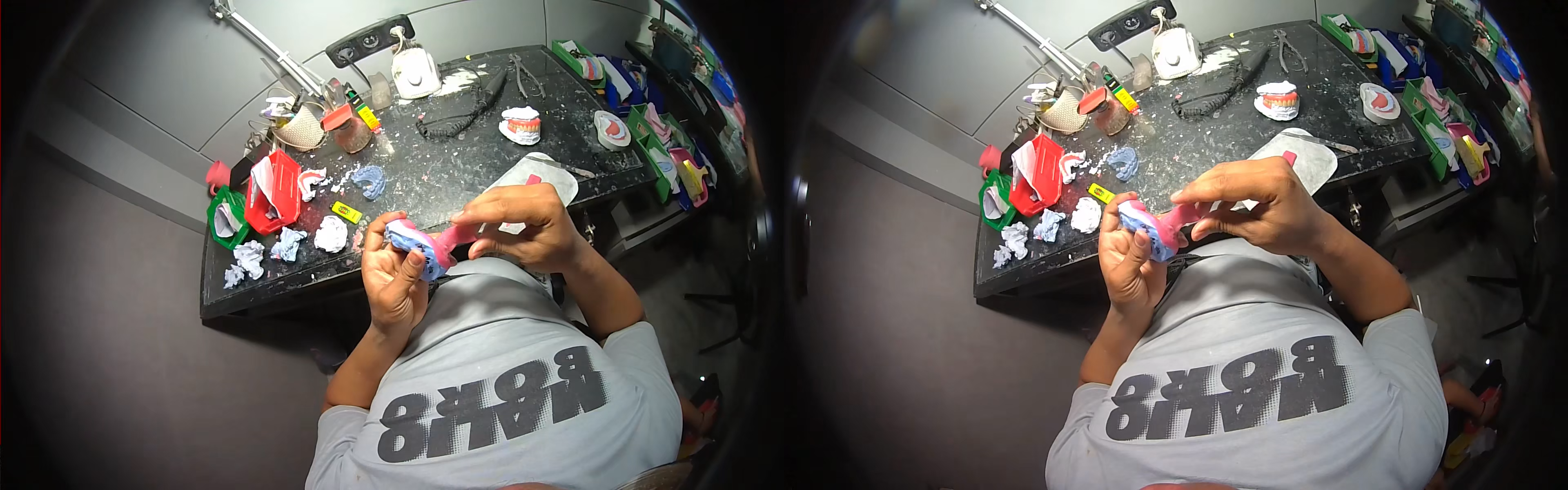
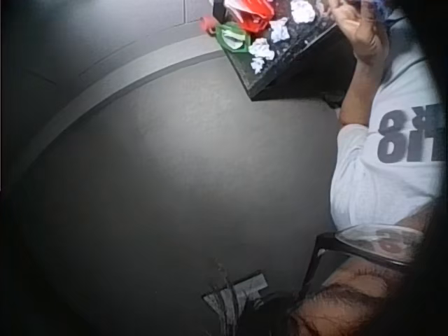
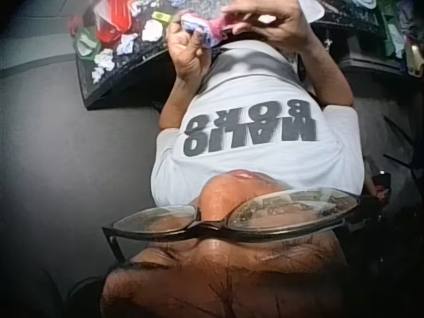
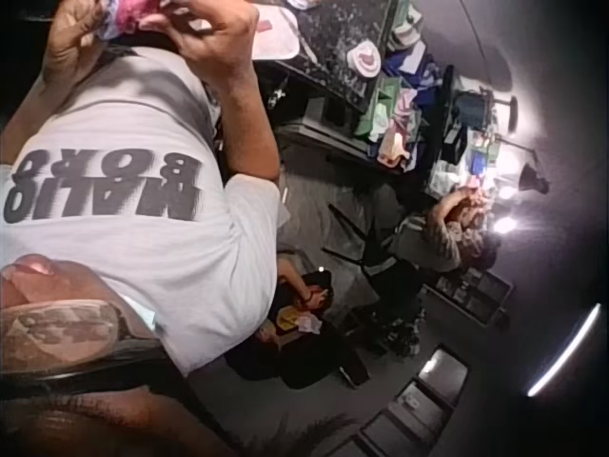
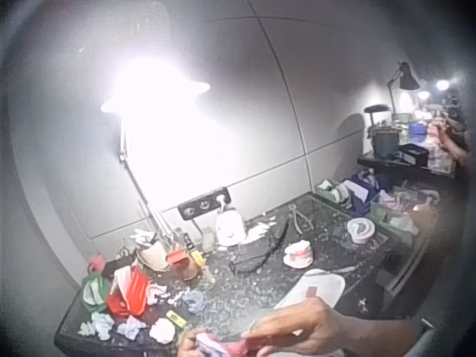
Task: The person applies pink wax to a blue dental impression tray by hand, pressing and smoothing the material along the base and edges. They rotate the tray and use their fingers to mold the wax into a specific shape against the plastic.
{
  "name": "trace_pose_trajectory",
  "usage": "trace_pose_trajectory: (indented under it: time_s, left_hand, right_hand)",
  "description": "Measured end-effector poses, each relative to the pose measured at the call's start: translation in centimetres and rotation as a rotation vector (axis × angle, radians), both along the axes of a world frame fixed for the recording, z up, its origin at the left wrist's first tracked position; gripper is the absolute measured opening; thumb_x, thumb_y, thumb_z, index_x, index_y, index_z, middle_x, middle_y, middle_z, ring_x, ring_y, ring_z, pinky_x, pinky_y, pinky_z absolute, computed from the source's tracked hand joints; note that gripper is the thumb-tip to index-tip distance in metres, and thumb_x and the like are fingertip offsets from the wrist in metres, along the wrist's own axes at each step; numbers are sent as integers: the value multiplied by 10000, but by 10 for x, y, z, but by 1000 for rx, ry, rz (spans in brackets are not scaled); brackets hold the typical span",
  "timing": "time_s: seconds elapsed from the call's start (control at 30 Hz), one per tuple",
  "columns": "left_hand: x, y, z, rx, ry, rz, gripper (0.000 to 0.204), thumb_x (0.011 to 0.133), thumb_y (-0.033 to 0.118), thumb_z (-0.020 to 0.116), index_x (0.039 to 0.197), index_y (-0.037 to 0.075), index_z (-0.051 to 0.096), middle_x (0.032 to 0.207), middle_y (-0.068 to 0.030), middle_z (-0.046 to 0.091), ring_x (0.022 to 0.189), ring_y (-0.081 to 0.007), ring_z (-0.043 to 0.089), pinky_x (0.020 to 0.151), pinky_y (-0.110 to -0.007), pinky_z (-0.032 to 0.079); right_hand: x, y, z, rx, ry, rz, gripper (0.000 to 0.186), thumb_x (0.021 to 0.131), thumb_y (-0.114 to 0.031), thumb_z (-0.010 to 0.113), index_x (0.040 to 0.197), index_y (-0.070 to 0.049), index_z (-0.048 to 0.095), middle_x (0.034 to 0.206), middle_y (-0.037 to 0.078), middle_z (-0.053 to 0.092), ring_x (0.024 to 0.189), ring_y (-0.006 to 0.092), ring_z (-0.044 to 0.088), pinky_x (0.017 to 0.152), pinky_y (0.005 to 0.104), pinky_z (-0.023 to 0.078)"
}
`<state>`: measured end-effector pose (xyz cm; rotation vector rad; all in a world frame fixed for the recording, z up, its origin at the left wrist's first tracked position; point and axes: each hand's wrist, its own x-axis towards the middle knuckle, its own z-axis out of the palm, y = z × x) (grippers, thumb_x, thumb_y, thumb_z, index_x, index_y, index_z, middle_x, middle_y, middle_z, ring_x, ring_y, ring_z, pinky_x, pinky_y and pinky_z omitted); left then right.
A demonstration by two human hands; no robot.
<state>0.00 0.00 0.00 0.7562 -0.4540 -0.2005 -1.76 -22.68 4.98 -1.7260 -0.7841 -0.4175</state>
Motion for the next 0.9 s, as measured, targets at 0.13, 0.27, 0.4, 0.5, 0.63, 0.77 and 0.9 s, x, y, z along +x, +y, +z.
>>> trace_pose_trajectory:
  time_s: [0.13, 0.27, 0.4, 0.5, 0.63, 0.77, 0.9]
  left_hand:
    - [-4, -4, 10, 44, 10, 47, 606, 938, 120, 723, 1385, 4, 331, 1113, -130, 581, 938, -314, 722, 804, -451, 631]
    - [-3, -3, 8, 57, 5, 31, 607, 938, 120, 724, 1386, 5, 331, 1102, -118, 577, 954, -316, 719, 815, -455, 633]
    - [-4, -2, 6, 37, 10, 26, 603, 939, 109, 719, 1387, 3, 330, 1132, -128, 584, 966, -320, 717, 827, -461, 630]
    - [-6, -2, 7, 40, 50, 7, 597, 940, 89, 712, 1391, 2, 331, 1159, -117, 587, 1009, -293, 704, 859, -440, 621]
    - [-6, -1, 5, -19, 49, -48, 602, 939, 66, 707, 1405, 3, 331, 1177, -84, 589, 1058, -237, 678, 925, -404, 595]
    - [-9, -1, 13, -44, 129, -110, 583, 936, 24, 696, 1404, 11, 347, 1149, -88, 576, 1024, -190, 651, 905, -422, 598]
    - [-6, 1, 7, -60, 142, -106, 577, 940, 35, 695, 1403, 15, 351, 1142, -91, 580, 1024, -201, 663, 904, -433, 602]
  right_hand:
    - [2, 1, -1, -18, -127, -48, 290, 804, -40, 814, 1089, -30, 761, 971, 136, 761, 867, 229, 748, 733, 302, 589]
    - [1, 1, -6, -23, -170, -77, 292, 793, -57, 829, 1072, -10, 759, 945, 141, 761, 858, 235, 749, 752, 322, 590]
    - [-1, 1, -3, -31, -157, -67, 311, 790, -78, 839, 1083, -14, 756, 971, 137, 759, 866, 225, 746, 730, 307, 596]
    - [-5, 3, 7, -42, -78, -82, 297, 796, -82, 838, 1072, -14, 752, 997, 134, 754, 868, 206, 740, 694, 285, 600]
    - [-3, 2, 2, -62, -116, -25, 279, 794, -92, 846, 1043, -13, 746, 1010, 130, 747, 857, 185, 729, 663, 267, 600]
    - [-1, 2, -3, -36, -144, -13, 265, 795, -100, 849, 1022, -11, 744, 999, 127, 746, 848, 181, 727, 661, 268, 596]
    - [-4, 5, 5, -28, -54, -14, 246, 798, -97, 847, 1005, -11, 745, 979, 124, 746, 840, 178, 725, 657, 265, 588]
